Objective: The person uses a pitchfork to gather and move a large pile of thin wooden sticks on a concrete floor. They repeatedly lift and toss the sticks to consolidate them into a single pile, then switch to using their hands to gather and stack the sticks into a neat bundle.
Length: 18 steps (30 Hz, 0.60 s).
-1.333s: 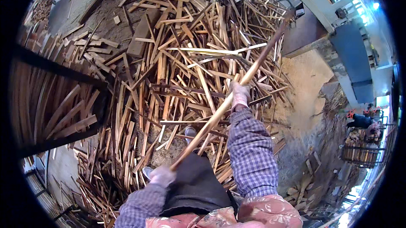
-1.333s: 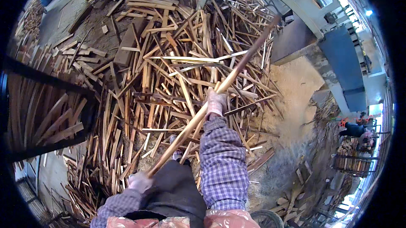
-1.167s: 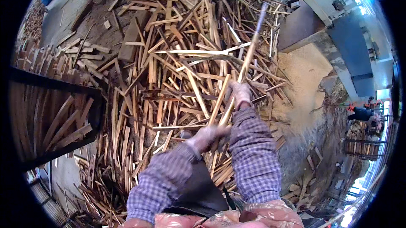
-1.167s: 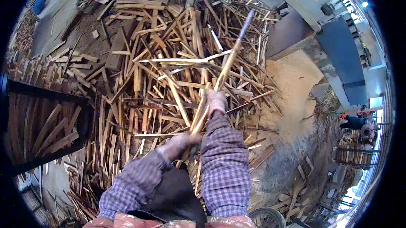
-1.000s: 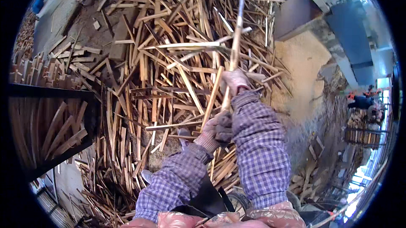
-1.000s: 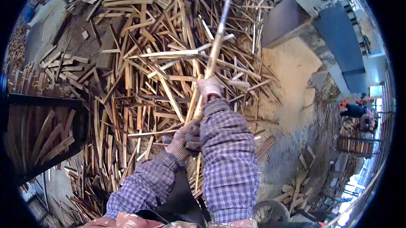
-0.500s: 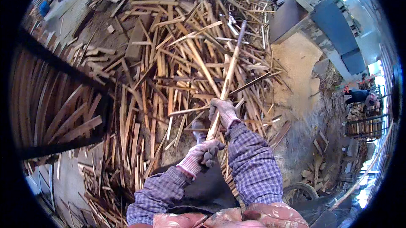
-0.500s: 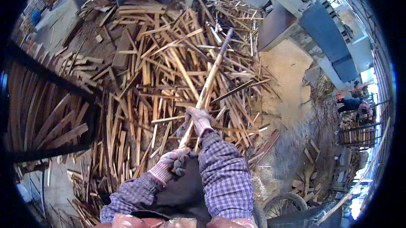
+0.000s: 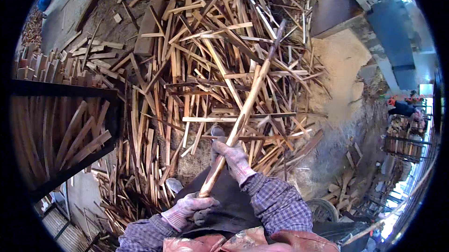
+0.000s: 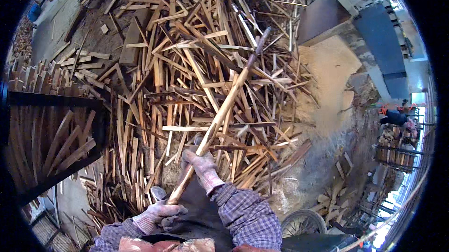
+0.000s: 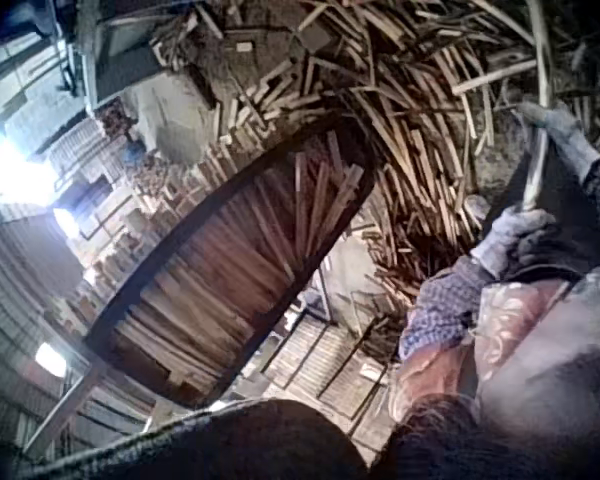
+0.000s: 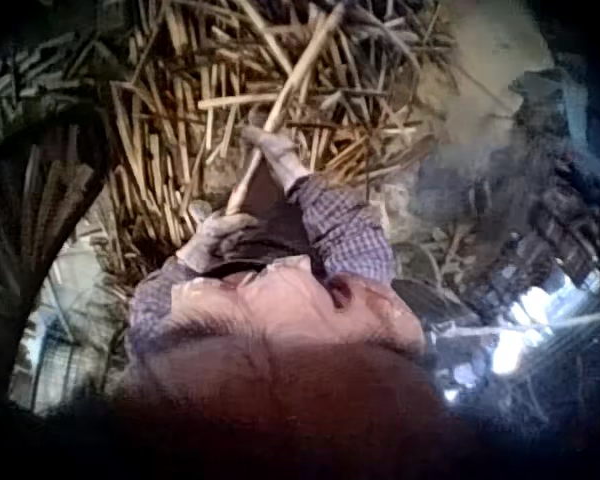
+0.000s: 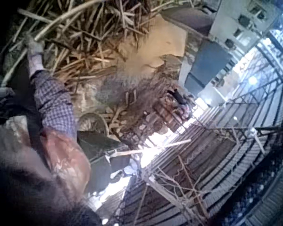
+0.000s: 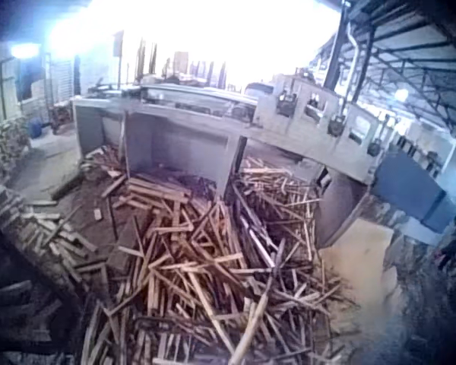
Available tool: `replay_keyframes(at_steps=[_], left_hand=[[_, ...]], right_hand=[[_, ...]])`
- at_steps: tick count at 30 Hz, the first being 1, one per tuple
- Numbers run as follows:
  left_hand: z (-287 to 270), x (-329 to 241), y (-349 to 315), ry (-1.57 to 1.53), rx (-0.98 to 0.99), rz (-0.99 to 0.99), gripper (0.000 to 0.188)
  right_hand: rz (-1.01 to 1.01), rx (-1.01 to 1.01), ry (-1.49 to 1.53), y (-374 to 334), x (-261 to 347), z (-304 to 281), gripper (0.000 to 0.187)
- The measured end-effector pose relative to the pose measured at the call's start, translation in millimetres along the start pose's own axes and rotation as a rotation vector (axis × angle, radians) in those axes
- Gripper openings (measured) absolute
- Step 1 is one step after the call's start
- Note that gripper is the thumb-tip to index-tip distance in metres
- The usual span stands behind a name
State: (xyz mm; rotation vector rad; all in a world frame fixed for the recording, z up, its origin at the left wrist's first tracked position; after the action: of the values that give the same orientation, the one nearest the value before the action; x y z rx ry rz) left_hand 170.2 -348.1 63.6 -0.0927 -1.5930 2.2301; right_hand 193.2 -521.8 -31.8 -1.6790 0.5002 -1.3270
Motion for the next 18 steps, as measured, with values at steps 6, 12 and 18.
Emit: replay_keyframes(at_steps=[6,12,18], left_hand=[[14,-13,1,0.049,0.239,0.025,0.05],[41,45,17,-0.338,0.613,-0.079,0.031],[-72,144,-12,-0.115,0.421,0.025,0.032]], right_hand=[[-0.117,0.028,-0.051,56,79,8,0.015],[-0.281,-0.054,-0.183,99,71,-47,0.026],[-0.309,-0.034,0.048,-8,-33,-47,0.023]])
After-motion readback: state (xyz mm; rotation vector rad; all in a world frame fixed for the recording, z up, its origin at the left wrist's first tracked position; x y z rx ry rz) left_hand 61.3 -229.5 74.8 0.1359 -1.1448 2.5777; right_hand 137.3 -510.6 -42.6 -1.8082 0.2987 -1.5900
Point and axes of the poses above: each hand's wrist, its own y-axis towards the middle knuckle, its own z-axis out of the palm, x = y × z, the point moved 9 cm from there along y, towards the middle knuckle, and after that the axes turned 13 degrees about -x, right-handed, at the moved point
